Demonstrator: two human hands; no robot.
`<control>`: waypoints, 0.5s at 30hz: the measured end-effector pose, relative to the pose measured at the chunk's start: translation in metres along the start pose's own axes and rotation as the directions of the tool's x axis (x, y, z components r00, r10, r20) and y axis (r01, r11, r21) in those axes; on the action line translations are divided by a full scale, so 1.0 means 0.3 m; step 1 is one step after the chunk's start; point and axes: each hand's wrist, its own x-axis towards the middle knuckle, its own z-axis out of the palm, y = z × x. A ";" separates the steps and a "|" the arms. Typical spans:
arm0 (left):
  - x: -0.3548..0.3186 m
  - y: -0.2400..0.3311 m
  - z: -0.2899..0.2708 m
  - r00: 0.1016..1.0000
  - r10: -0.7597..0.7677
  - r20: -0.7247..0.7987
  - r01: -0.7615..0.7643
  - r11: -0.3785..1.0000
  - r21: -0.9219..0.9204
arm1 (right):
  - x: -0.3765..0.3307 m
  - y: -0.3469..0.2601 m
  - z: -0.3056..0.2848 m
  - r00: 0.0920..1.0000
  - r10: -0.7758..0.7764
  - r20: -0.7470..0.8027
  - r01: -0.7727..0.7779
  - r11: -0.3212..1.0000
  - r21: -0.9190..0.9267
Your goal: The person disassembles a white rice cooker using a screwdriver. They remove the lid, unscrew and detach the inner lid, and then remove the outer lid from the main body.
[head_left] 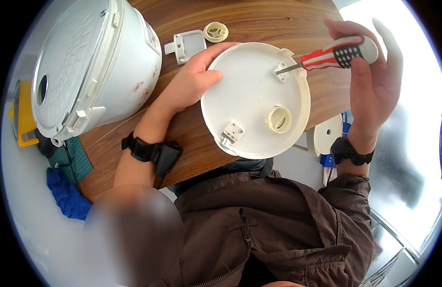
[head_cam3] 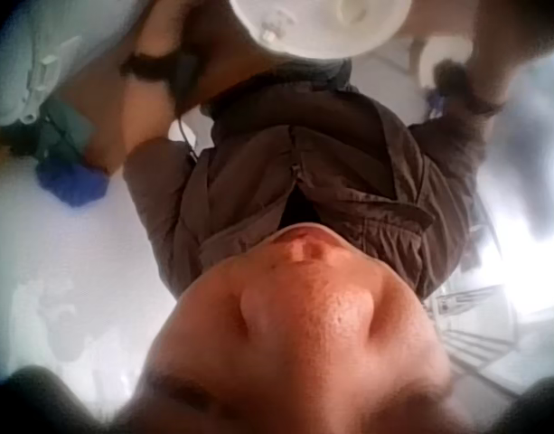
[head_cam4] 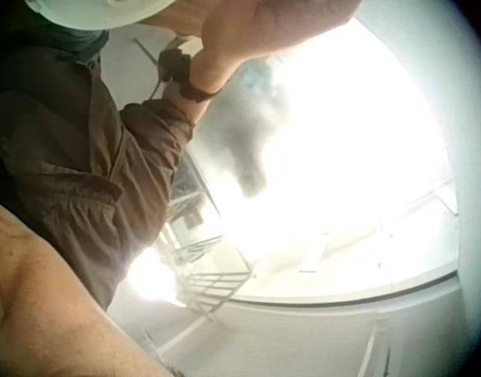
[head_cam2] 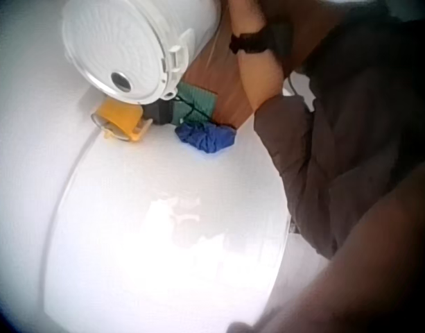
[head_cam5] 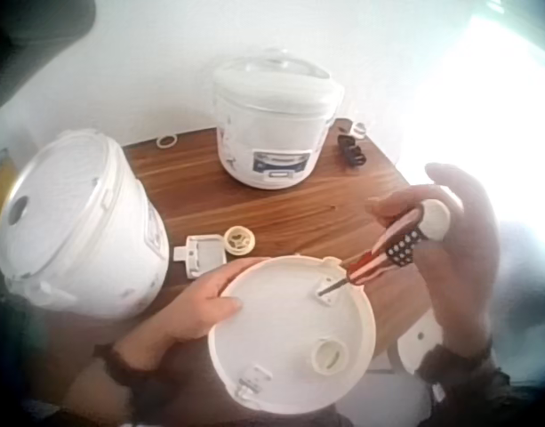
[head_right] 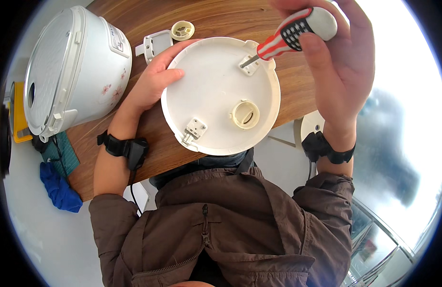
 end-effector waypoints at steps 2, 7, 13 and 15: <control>0.003 0.001 0.000 1.000 -0.001 0.003 0.001 1.000 -0.003 | 0.013 0.016 0.010 0.998 -0.061 -0.023 0.063 0.994 0.093; -0.006 0.003 -0.005 1.000 -0.015 -0.012 0.015 1.000 0.004 | -0.051 0.077 -0.028 0.998 -0.017 -0.055 0.013 0.998 -0.060; 0.007 -0.004 -0.004 1.000 0.007 0.017 -0.007 1.000 0.015 | -0.010 0.033 0.042 0.988 -0.067 -0.141 0.111 0.936 0.335; -0.008 0.003 -0.003 1.000 -0.001 -0.011 0.001 1.000 0.029 | -0.061 0.083 0.000 0.994 -0.020 -0.112 0.022 1.000 0.012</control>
